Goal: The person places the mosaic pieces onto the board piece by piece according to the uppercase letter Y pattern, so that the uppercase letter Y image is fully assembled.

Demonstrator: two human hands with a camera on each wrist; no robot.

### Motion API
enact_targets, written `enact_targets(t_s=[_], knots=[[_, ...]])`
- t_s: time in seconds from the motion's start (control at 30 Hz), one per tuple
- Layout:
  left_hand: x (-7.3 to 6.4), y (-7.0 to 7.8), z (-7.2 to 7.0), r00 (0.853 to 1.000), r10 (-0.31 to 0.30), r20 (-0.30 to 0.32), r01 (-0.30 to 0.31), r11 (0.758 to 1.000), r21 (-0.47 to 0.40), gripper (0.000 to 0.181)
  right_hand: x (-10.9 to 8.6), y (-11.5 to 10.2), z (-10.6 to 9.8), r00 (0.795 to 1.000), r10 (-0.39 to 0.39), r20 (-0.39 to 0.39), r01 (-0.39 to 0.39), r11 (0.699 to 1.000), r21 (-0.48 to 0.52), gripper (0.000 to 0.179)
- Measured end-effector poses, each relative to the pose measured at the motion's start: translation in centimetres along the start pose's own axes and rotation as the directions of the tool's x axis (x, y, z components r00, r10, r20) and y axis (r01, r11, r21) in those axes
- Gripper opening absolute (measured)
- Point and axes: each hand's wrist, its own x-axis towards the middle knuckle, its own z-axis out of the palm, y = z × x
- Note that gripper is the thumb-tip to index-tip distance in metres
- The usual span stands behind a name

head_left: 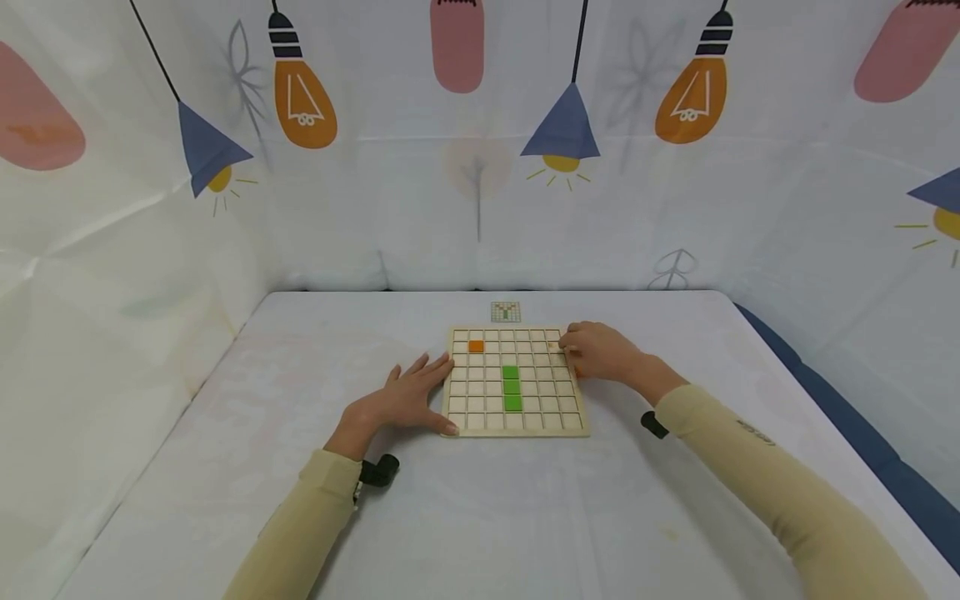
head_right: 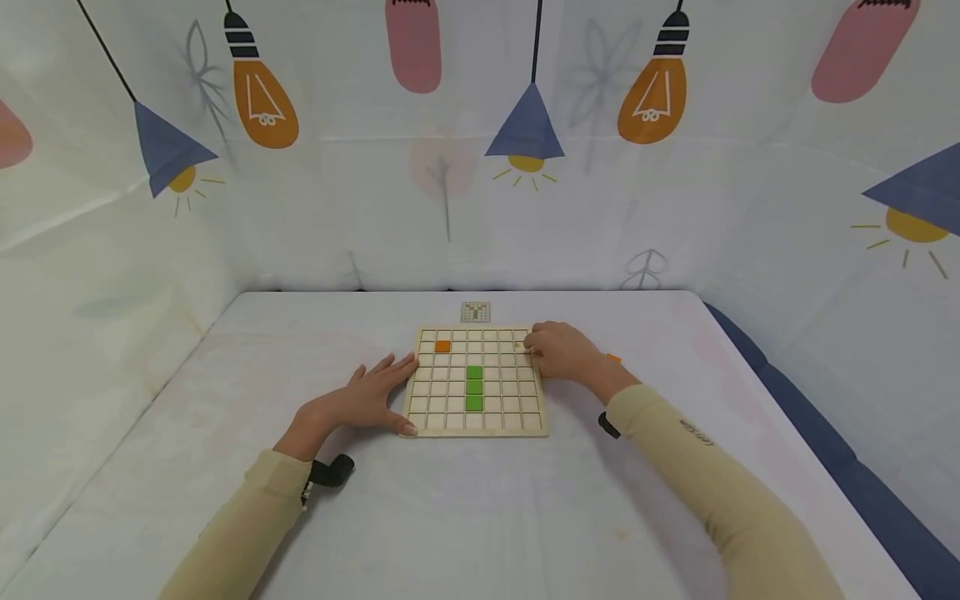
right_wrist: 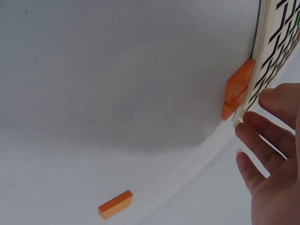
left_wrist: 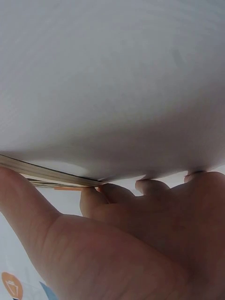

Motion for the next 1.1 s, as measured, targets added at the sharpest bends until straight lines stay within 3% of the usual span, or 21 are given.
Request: enact_targets(t_s=[0.8, 1.1], knots=[[0.2, -0.3, 0.2, 1.0, -0.008, 0.001, 0.008, 1.0, 0.007, 0.118, -3.8, 3.3, -0.8, 0.988, 0.146, 0.041, -0.144, 0.988, -0.05, 0.025], [0.3, -0.3, 0.2, 1.0, -0.015, 0.005, 0.015, 1.0, 0.015, 0.118, -5.1, 4.6, -0.9, 0.972, 0.228, 0.059, -0.223, 0.972, -0.078, 0.027]])
